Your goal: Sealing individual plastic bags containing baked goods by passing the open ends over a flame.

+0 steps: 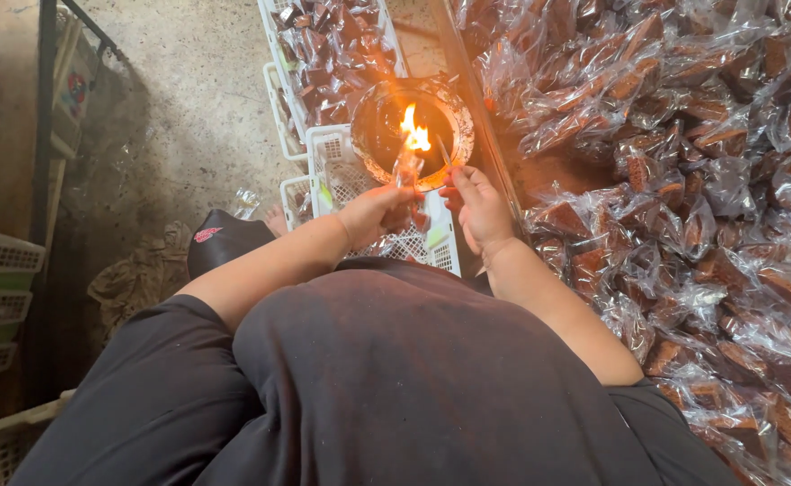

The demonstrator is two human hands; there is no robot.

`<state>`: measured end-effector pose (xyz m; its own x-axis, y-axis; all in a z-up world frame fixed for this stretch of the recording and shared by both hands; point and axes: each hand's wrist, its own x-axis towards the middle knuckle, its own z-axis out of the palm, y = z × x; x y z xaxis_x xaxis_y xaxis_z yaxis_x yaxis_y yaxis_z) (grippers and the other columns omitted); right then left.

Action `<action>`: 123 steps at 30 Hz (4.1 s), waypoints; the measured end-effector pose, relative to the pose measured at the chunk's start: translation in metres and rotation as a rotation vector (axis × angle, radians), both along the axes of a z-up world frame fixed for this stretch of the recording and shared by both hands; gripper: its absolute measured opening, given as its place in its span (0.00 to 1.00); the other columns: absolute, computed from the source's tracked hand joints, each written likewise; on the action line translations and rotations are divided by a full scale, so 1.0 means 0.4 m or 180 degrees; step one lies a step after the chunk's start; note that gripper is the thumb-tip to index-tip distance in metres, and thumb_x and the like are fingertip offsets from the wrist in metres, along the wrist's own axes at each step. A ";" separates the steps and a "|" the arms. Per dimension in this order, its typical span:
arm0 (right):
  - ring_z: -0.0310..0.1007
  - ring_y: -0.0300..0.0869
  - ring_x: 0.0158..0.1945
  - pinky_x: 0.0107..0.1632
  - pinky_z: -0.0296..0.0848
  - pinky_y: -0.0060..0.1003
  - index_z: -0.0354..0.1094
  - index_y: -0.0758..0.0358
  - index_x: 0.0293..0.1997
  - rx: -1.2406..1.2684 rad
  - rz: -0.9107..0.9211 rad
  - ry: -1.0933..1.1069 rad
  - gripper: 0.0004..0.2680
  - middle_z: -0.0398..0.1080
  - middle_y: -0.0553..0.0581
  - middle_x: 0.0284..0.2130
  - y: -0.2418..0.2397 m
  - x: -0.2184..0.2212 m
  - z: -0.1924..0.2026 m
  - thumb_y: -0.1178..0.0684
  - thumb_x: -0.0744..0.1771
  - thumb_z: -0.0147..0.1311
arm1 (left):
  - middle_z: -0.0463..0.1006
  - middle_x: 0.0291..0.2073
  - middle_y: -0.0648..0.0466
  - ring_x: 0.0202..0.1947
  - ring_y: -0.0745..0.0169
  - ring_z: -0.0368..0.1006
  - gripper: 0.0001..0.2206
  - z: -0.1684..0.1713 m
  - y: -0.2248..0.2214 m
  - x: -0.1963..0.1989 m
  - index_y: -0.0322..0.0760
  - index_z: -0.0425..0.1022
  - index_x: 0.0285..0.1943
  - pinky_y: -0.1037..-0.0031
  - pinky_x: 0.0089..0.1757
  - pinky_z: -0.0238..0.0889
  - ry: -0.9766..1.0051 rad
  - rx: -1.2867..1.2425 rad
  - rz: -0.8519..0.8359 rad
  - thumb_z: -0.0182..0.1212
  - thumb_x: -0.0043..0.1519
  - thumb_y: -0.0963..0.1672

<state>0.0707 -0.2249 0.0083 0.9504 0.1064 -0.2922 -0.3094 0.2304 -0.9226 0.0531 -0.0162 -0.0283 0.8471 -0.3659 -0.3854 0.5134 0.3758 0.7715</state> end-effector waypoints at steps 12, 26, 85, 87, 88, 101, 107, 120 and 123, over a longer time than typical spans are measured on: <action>0.77 0.30 0.39 0.40 0.73 0.20 0.72 0.51 0.49 -0.0473 0.0543 0.0267 0.08 0.77 0.44 0.38 0.031 -0.013 -0.003 0.43 0.70 0.56 | 0.80 0.30 0.45 0.27 0.56 0.77 0.15 -0.052 -0.014 -0.032 0.39 0.80 0.46 0.73 0.29 0.66 -0.0023 -0.0071 -0.0307 0.65 0.61 0.51; 0.73 0.36 0.32 0.41 0.74 0.29 0.78 0.54 0.28 -0.1931 0.1528 -0.0220 0.07 0.73 0.50 0.21 0.022 -0.034 0.032 0.46 0.64 0.63 | 0.82 0.40 0.51 0.34 0.63 0.81 0.25 -0.007 0.026 -0.072 0.41 0.69 0.56 0.80 0.32 0.78 -0.0699 0.0062 0.0510 0.78 0.53 0.40; 0.66 0.33 0.26 0.31 0.70 0.27 0.82 0.48 0.37 -0.2171 0.1128 -0.1128 0.05 0.71 0.49 0.24 -0.014 -0.037 -0.017 0.48 0.62 0.70 | 0.84 0.33 0.53 0.34 0.70 0.77 0.14 0.016 0.090 -0.063 0.40 0.84 0.42 0.75 0.37 0.74 -0.0791 0.1293 0.0664 0.79 0.54 0.48; 0.68 0.32 0.26 0.31 0.71 0.27 0.81 0.51 0.36 -0.2060 0.0916 -0.0908 0.03 0.71 0.48 0.22 -0.021 -0.024 -0.050 0.48 0.65 0.68 | 0.84 0.33 0.55 0.37 0.68 0.77 0.13 0.022 0.089 -0.059 0.45 0.85 0.43 0.71 0.42 0.73 -0.0953 0.1662 0.0708 0.79 0.54 0.51; 0.74 0.36 0.28 0.31 0.76 0.28 0.77 0.56 0.36 -0.1578 0.0953 -0.0524 0.05 0.74 0.54 0.25 -0.017 -0.028 -0.049 0.49 0.67 0.63 | 0.84 0.35 0.54 0.39 0.66 0.78 0.12 0.020 0.083 -0.057 0.47 0.84 0.47 0.69 0.45 0.73 -0.1100 0.1701 0.0729 0.77 0.57 0.48; 0.77 0.34 0.46 0.47 0.76 0.24 0.66 0.49 0.55 0.0395 0.0367 -0.0088 0.06 0.75 0.47 0.42 -0.008 -0.023 -0.005 0.48 0.72 0.51 | 0.79 0.26 0.55 0.32 0.63 0.76 0.18 -0.126 0.012 -0.043 0.43 0.78 0.53 0.68 0.38 0.71 -0.1383 0.1735 -0.1009 0.71 0.56 0.50; 0.76 0.34 0.49 0.46 0.73 0.21 0.62 0.53 0.67 -0.0209 0.0923 -0.0132 0.16 0.73 0.47 0.47 0.008 -0.038 -0.052 0.47 0.70 0.55 | 0.79 0.25 0.47 0.24 0.56 0.78 0.08 -0.048 -0.009 -0.015 0.38 0.77 0.45 0.73 0.28 0.71 -0.0124 -0.0196 -0.0036 0.66 0.59 0.44; 0.76 0.29 0.45 0.44 0.73 0.19 0.68 0.55 0.63 -0.0710 0.0911 -0.0181 0.14 0.76 0.44 0.45 0.036 -0.063 0.025 0.49 0.70 0.55 | 0.74 0.26 0.53 0.27 0.58 0.76 0.09 0.022 -0.003 -0.038 0.38 0.74 0.40 0.73 0.30 0.69 0.0099 -0.0292 0.0004 0.67 0.59 0.45; 0.76 0.34 0.40 0.44 0.77 0.24 0.72 0.61 0.55 -0.0080 0.0519 0.0162 0.11 0.76 0.50 0.38 0.060 -0.083 0.036 0.52 0.68 0.60 | 0.78 0.24 0.49 0.26 0.55 0.79 0.07 0.022 -0.006 -0.066 0.37 0.77 0.37 0.74 0.28 0.72 -0.0242 0.0020 -0.0549 0.71 0.57 0.43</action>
<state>0.0374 -0.2008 0.0227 0.9051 0.2500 -0.3441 -0.3874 0.1505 -0.9096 0.0267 -0.0187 -0.0196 0.7987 -0.5061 -0.3255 0.5100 0.2823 0.8125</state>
